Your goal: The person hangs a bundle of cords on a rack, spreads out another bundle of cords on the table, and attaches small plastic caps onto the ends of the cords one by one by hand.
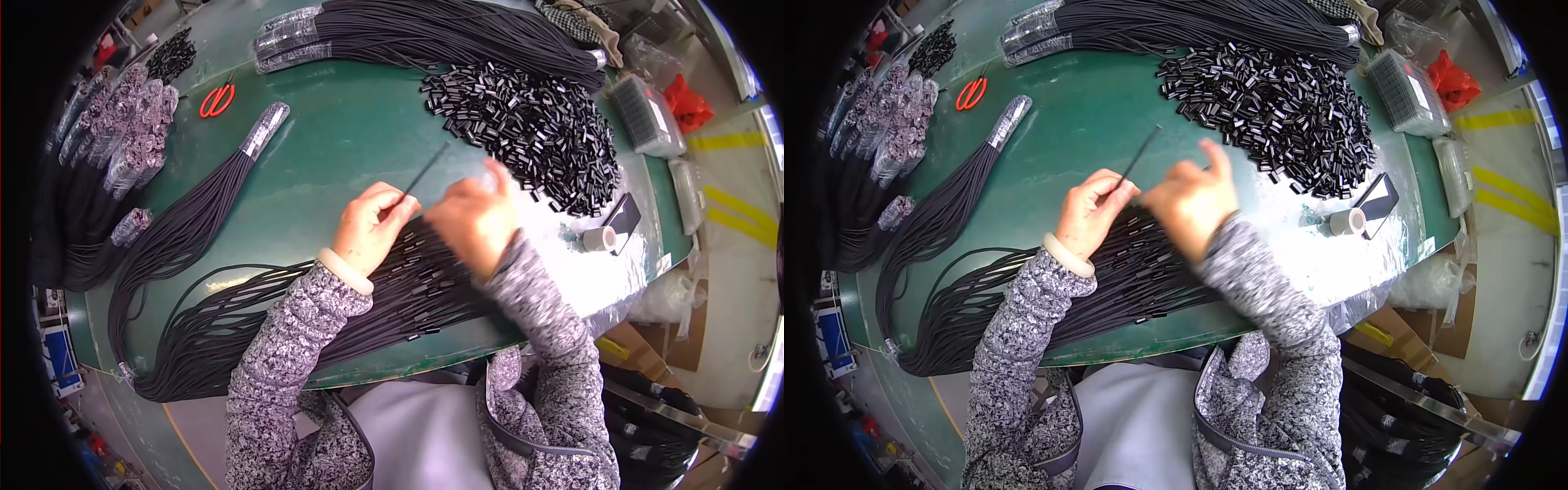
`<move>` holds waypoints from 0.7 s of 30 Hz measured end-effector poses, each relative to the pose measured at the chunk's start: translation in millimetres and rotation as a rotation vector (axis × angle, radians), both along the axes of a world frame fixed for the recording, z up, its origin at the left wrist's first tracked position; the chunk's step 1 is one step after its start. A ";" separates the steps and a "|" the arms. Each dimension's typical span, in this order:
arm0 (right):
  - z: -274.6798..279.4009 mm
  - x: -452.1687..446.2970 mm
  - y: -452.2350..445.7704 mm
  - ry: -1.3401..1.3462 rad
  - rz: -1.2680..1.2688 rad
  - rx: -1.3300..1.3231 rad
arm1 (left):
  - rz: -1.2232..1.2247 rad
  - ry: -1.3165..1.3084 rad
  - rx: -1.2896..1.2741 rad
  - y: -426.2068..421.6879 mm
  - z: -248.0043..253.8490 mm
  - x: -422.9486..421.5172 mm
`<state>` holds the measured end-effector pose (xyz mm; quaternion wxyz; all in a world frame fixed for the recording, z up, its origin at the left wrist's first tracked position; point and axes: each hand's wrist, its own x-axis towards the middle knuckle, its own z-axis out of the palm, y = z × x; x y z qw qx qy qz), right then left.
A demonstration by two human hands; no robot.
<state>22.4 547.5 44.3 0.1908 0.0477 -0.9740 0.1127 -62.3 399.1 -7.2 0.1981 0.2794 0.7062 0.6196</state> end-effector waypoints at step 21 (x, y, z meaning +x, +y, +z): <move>-58.4 -27.4 105.6 -0.216 -0.320 -0.526 | -0.088 -0.138 -0.039 -1.4 3.9 -0.7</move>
